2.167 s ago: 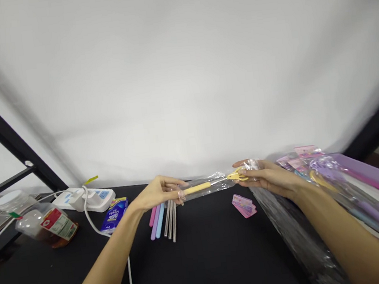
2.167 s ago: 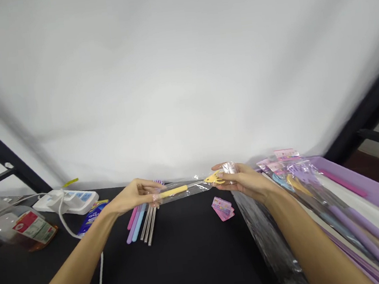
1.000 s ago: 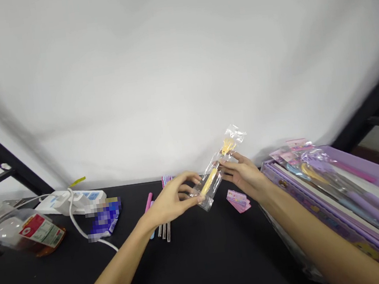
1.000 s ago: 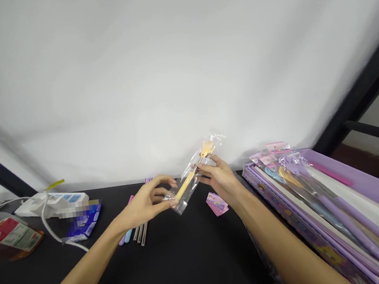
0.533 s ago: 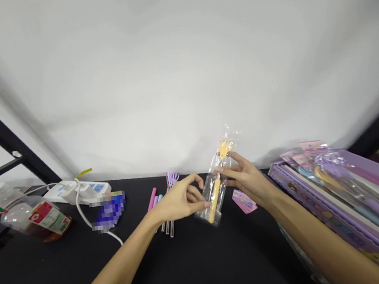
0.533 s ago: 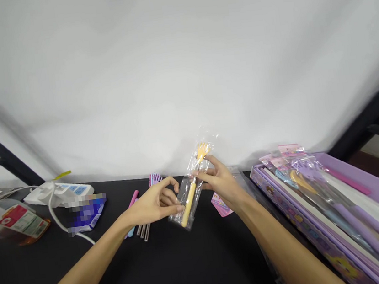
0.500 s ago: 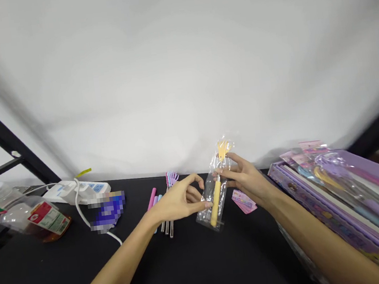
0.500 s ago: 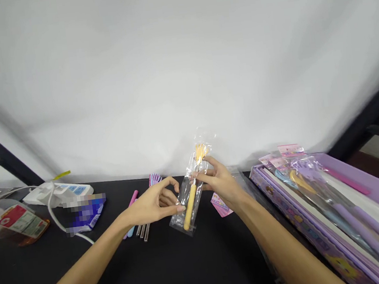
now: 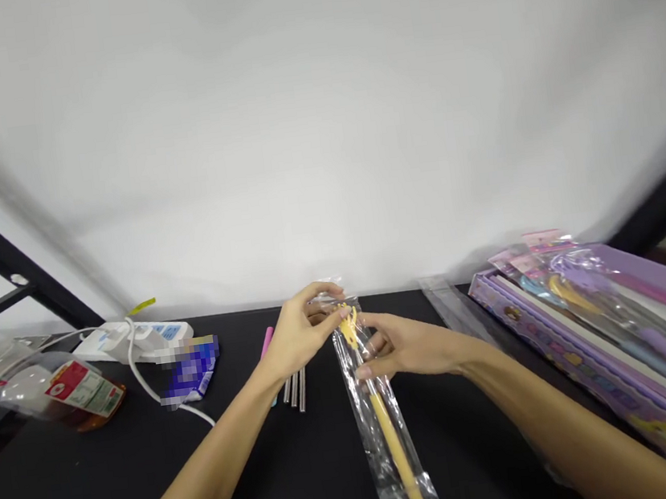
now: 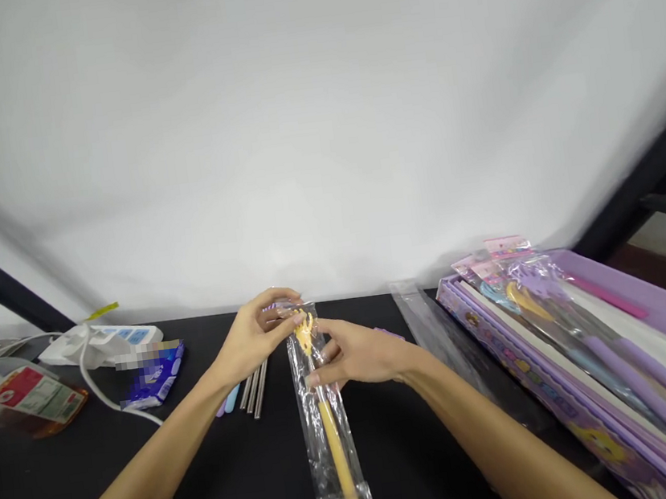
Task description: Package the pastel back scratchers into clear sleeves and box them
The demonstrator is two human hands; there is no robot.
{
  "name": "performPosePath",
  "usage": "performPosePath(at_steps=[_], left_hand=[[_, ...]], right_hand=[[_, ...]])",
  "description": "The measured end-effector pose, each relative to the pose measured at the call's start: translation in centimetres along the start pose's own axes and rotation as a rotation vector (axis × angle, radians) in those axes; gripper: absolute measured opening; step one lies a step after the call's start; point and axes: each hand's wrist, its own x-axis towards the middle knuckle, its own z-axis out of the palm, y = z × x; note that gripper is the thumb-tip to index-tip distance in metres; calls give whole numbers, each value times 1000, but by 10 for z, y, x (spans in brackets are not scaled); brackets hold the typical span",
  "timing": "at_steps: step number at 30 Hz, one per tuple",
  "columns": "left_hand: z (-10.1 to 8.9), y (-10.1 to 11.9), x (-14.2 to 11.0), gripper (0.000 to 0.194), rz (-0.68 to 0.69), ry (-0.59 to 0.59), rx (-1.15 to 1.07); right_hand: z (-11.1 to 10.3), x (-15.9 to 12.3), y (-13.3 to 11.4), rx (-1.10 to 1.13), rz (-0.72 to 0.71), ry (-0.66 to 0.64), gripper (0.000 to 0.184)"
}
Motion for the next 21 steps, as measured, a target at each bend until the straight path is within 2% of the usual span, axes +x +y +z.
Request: performPosePath(at_steps=[3, 6, 8, 11, 14, 21], left_hand=[[-1, -6, -1, 39, -45, -10, -20], [0, -13, -2, 54, -59, -26, -52], [2, -16, -3, 65, -78, -77, -77], [7, -19, -6, 74, -122, -181, -96], [11, -20, -7, 73, -159, -240, -89], [16, -20, -10, 71, -198, -259, -88]], right_hand=[[-17, -12, -5, -151, 106, 31, 52], [-45, -26, -5, -443, 198, 275, 35], [-62, -31, 1, -750, 298, 443, 29], [-77, -33, 13, -1045, 458, 485, 33], [-80, -30, 21, -1074, 500, 447, 31], [-78, -27, 24, -1028, 484, 455, 25]])
